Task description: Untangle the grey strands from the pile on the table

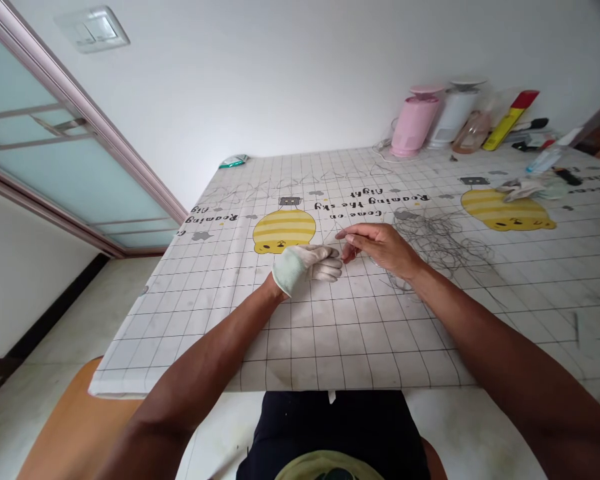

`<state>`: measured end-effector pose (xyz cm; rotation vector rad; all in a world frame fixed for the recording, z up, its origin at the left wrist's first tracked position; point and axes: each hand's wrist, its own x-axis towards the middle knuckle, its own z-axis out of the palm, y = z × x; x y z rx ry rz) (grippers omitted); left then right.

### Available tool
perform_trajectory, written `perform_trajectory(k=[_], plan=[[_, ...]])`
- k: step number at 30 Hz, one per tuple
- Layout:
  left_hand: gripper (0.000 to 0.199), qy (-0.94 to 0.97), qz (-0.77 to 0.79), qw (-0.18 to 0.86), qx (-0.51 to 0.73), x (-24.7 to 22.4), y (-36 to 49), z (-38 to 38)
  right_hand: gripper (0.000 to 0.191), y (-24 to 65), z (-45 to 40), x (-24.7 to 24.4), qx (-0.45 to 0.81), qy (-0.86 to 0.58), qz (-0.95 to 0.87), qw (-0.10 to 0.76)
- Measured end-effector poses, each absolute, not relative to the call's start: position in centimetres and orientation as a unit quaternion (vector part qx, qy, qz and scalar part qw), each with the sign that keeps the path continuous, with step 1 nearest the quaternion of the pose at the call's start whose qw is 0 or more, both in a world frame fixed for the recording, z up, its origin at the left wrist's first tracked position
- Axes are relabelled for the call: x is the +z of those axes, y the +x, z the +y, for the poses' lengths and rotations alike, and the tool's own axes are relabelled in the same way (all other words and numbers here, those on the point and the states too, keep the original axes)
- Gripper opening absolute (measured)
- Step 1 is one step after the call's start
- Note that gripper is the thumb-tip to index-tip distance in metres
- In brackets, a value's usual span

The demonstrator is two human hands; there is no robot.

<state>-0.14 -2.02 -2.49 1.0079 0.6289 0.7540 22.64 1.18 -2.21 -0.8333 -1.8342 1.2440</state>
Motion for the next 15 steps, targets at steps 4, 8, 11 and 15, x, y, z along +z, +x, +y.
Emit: perform_trajectory(k=[4, 8, 11, 15], plan=[[0.026, 0.457, 0.340, 0.738, 0.363, -3.0, -0.3, -1.8, 0.033, 22.2, 0.9, -2.0, 0.468, -0.339, -0.710, 0.403], [0.030, 0.445, 0.390, 0.708, 0.385, -3.4, -0.4, -1.4, 0.032, 22.2, 0.9, -1.8, 0.451, -0.361, -0.709, 0.404], [0.031, 0.439, 0.389, 0.699, 0.408, -3.5, -0.5, -1.2, 0.032, 22.3, 1.0, -2.1, 0.406, -0.381, -0.726, 0.403], [0.034, 0.440, 0.378, 0.689, 0.433, -3.7, -0.5, -1.2, 0.027, 21.8, 0.8, -3.0, 0.286, -0.430, -0.751, 0.411]])
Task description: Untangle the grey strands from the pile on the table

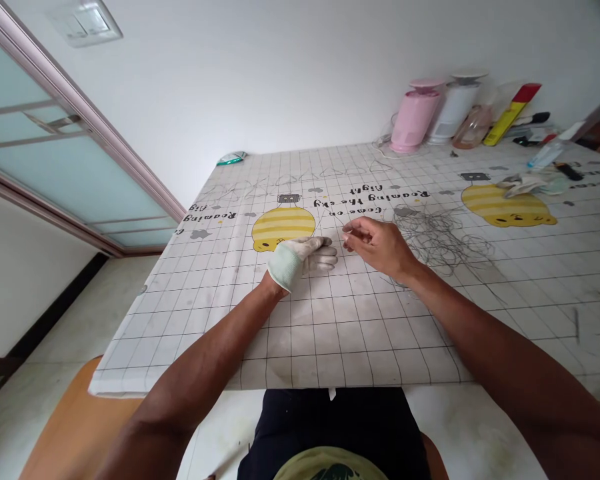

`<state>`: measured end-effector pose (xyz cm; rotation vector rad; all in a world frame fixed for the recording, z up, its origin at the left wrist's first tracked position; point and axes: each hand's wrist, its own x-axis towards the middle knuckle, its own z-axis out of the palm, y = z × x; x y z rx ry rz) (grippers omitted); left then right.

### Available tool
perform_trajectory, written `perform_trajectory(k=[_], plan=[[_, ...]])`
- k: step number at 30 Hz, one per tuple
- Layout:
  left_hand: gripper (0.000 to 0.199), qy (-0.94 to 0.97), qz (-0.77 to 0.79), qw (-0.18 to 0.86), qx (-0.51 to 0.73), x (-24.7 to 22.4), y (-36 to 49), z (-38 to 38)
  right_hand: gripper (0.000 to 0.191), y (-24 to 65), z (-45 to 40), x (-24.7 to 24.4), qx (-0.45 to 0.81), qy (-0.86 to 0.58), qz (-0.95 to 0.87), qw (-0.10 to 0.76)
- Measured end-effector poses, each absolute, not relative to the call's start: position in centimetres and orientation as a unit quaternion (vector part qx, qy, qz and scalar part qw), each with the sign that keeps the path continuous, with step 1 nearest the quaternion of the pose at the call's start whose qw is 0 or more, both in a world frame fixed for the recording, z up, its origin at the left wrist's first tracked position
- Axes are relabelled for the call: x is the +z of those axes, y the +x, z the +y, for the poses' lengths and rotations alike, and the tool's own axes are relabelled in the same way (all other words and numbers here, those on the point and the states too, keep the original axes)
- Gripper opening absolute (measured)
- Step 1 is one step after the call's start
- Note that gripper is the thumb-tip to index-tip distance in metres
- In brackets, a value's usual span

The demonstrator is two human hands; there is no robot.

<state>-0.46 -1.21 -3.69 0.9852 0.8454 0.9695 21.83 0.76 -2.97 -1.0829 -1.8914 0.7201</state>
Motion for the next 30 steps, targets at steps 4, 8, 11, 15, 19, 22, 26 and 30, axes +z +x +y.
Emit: perform_trajectory(k=[4, 8, 11, 15, 19, 22, 26, 30], plan=[[0.040, 0.456, 0.411, 0.651, 0.447, -3.8, -0.4, -1.3, 0.024, 20.8, 0.2, -3.7, 0.232, -0.445, -0.762, 0.409], [0.035, 0.506, 0.501, 0.530, 0.460, -3.5, -0.5, -1.1, 0.024, 20.1, -0.3, -4.3, 0.249, -0.442, -0.763, 0.401], [0.034, 0.511, 0.488, 0.511, 0.489, -3.3, -0.5, -0.9, 0.020, 19.7, -0.8, -4.5, 0.238, -0.432, -0.781, 0.384], [0.033, 0.478, 0.432, 0.551, 0.531, -3.6, -0.3, -0.9, 0.019, 19.3, -1.3, -4.6, 0.180, -0.406, -0.813, 0.375], [0.023, 0.468, 0.389, 0.577, 0.545, -3.6, -0.4, -1.0, 0.025, 19.3, -1.5, -4.5, 0.137, -0.379, -0.837, 0.369], [0.023, 0.502, 0.379, 0.589, 0.507, -3.4, -0.9, -0.8, 0.025, 19.4, -1.5, -4.6, 0.128, -0.371, -0.848, 0.356], [0.026, 0.534, 0.433, 0.561, 0.460, -3.2, -1.4, -0.3, 0.022, 19.4, -1.3, -4.7, 0.183, -0.396, -0.826, 0.357], [0.034, 0.563, 0.494, 0.494, 0.441, -2.9, -1.3, -0.2, 0.017, 19.7, -0.7, -4.6, 0.227, -0.438, -0.781, 0.383]])
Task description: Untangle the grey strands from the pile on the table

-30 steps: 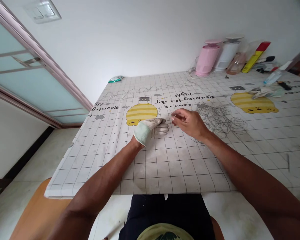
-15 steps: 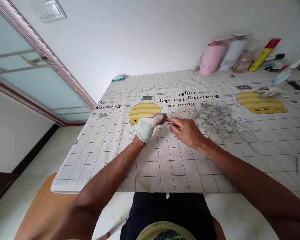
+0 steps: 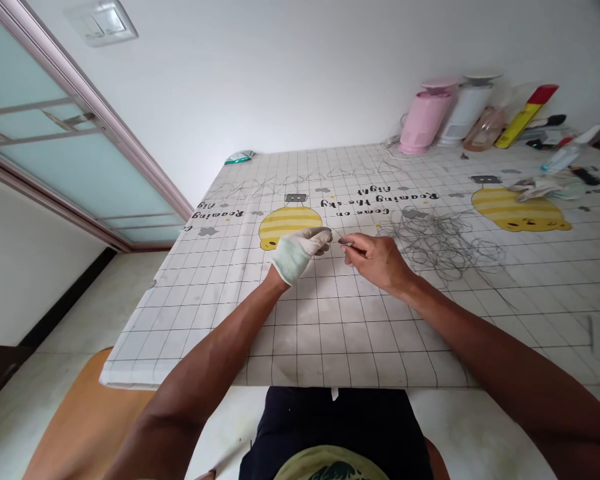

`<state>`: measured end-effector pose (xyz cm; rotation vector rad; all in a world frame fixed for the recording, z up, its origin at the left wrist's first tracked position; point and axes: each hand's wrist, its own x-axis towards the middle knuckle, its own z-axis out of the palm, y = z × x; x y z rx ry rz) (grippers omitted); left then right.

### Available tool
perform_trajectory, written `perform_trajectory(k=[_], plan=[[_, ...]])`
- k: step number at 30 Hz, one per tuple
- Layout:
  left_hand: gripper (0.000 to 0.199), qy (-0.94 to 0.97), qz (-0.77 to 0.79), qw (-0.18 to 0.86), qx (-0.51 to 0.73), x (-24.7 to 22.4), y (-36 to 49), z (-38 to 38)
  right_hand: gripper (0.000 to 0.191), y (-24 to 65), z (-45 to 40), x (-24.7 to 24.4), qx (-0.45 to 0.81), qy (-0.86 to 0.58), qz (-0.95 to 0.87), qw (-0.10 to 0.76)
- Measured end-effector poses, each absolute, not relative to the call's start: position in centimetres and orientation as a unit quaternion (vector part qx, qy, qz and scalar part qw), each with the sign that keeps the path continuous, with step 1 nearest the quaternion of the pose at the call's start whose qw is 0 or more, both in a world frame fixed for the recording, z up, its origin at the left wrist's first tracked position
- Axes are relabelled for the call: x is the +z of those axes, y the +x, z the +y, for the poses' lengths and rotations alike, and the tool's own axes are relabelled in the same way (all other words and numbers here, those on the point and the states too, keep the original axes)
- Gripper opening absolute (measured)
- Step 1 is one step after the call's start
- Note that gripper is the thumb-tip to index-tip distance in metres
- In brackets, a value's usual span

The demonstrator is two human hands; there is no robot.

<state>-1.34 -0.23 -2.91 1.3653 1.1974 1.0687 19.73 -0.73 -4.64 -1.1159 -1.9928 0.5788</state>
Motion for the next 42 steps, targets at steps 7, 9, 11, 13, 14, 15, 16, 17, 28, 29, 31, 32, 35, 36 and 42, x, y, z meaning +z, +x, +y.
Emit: perform_trajectory(k=[7, 9, 11, 13, 14, 15, 16, 17, 28, 29, 31, 32, 35, 36, 42], plan=[[0.032, 0.548, 0.534, 0.478, 0.431, -1.9, -1.0, -1.0, 0.017, 20.4, 0.0, -4.6, 0.227, -0.447, -0.768, 0.399], [0.029, 0.548, 0.531, 0.478, 0.435, -1.9, -1.1, -1.0, 0.018, 20.5, 0.1, -4.6, 0.226, -0.452, -0.764, 0.401], [0.030, 0.547, 0.531, 0.481, 0.433, -1.9, -1.1, -1.0, 0.020, 20.6, 0.1, -4.5, 0.226, -0.456, -0.761, 0.402], [0.033, 0.544, 0.532, 0.487, 0.428, -2.0, -1.3, -0.9, 0.021, 20.7, 0.3, -4.5, 0.225, -0.460, -0.758, 0.404], [0.035, 0.542, 0.533, 0.491, 0.426, -2.1, -1.3, -0.8, 0.021, 20.8, 0.3, -4.5, 0.226, -0.464, -0.755, 0.404], [0.035, 0.538, 0.532, 0.496, 0.426, -2.2, -1.4, -0.8, 0.021, 20.9, 0.4, -4.5, 0.229, -0.468, -0.753, 0.403], [0.035, 0.535, 0.530, 0.500, 0.427, -2.4, -1.5, -0.7, 0.021, 21.0, 0.5, -4.5, 0.233, -0.471, -0.750, 0.402], [0.035, 0.532, 0.527, 0.505, 0.429, -2.5, -1.5, -0.6, 0.022, 21.0, 0.6, -4.5, 0.238, -0.475, -0.746, 0.401], [0.027, 0.525, 0.538, 0.520, 0.407, -2.9, -0.7, -0.5, 0.023, 21.1, 0.9, -4.9, 0.251, -0.474, -0.747, 0.394], [0.026, 0.523, 0.531, 0.524, 0.412, -3.0, -0.7, -0.5, 0.022, 21.0, 0.9, -4.9, 0.249, -0.471, -0.748, 0.395], [0.027, 0.520, 0.514, 0.533, 0.426, -3.3, -0.9, -0.4, 0.022, 20.9, 0.9, -4.9, 0.250, -0.467, -0.751, 0.394], [0.028, 0.516, 0.505, 0.539, 0.433, -3.5, -1.0, -0.3, 0.022, 20.9, 0.8, -4.9, 0.250, -0.463, -0.754, 0.393], [0.029, 0.499, 0.476, 0.567, 0.450, -4.1, -1.5, 0.2, 0.022, 20.7, 0.6, -4.9, 0.245, -0.449, -0.768, 0.386], [0.029, 0.492, 0.467, 0.578, 0.453, -4.3, -1.6, 0.3, 0.022, 20.6, 0.5, -4.9, 0.245, -0.446, -0.770, 0.384], [0.022, 0.483, 0.456, 0.587, 0.463, -4.5, -1.9, 0.7, 0.023, 20.4, 0.2, -4.9, 0.265, -0.445, -0.766, 0.380]])
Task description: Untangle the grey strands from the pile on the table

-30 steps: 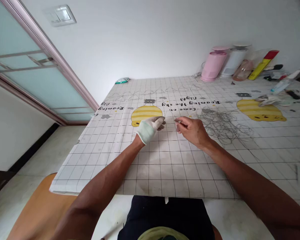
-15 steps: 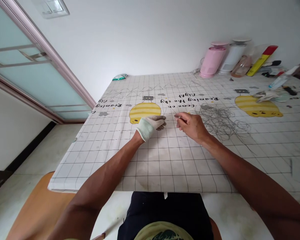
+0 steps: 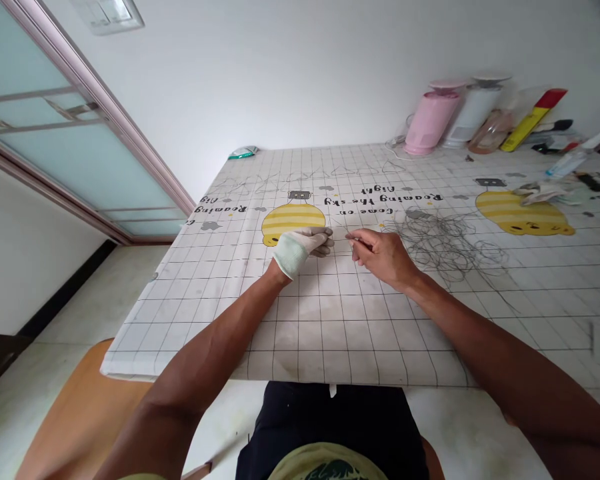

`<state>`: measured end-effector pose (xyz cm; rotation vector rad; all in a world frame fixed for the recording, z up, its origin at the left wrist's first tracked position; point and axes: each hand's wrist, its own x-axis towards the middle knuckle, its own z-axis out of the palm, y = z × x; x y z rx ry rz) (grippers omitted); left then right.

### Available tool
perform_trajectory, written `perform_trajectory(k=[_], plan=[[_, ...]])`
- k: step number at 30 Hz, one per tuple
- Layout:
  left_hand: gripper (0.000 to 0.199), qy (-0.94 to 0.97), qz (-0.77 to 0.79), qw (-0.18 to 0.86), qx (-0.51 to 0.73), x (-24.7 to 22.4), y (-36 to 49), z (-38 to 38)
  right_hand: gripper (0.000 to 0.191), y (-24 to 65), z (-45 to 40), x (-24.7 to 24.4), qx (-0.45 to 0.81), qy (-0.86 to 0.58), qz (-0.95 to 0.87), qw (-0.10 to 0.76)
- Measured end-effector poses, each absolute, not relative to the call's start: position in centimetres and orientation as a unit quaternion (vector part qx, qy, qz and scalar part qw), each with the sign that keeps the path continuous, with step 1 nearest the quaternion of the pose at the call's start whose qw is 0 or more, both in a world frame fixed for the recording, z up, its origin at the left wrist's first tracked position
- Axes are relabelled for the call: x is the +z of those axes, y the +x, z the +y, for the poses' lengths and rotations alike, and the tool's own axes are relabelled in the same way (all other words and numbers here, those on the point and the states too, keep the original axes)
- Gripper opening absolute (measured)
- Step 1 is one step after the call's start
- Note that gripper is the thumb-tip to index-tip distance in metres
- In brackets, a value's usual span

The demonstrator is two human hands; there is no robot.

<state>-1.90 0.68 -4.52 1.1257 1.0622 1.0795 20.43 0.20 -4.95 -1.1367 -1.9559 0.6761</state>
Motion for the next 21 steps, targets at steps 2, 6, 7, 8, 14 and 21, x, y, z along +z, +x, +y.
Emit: perform_trajectory(k=[2, 6, 7, 8, 14, 21], plan=[[0.021, 0.481, 0.464, 0.579, 0.467, -4.3, -1.8, 0.5, 0.023, 20.4, 0.2, -5.0, 0.265, -0.442, -0.766, 0.384], [0.021, 0.474, 0.487, 0.565, 0.469, -4.0, -1.5, 0.2, 0.023, 20.4, 0.2, -5.0, 0.272, -0.448, -0.762, 0.381], [0.022, 0.475, 0.486, 0.564, 0.470, -4.0, -1.4, 0.2, 0.024, 20.4, 0.3, -4.9, 0.275, -0.450, -0.759, 0.381], [0.022, 0.475, 0.484, 0.562, 0.474, -4.0, -1.4, 0.2, 0.024, 20.4, 0.3, -4.9, 0.278, -0.453, -0.756, 0.382], [0.041, 0.437, 0.548, 0.506, 0.503, -4.2, -2.4, 0.9, 0.025, 20.9, 0.9, -4.5, 0.303, -0.481, -0.725, 0.389], [0.044, 0.631, 0.659, 0.298, 0.280, -4.4, -1.9, 0.0, 0.022, 20.9, 3.6, -2.5, 0.344, -0.508, -0.693, 0.377]])
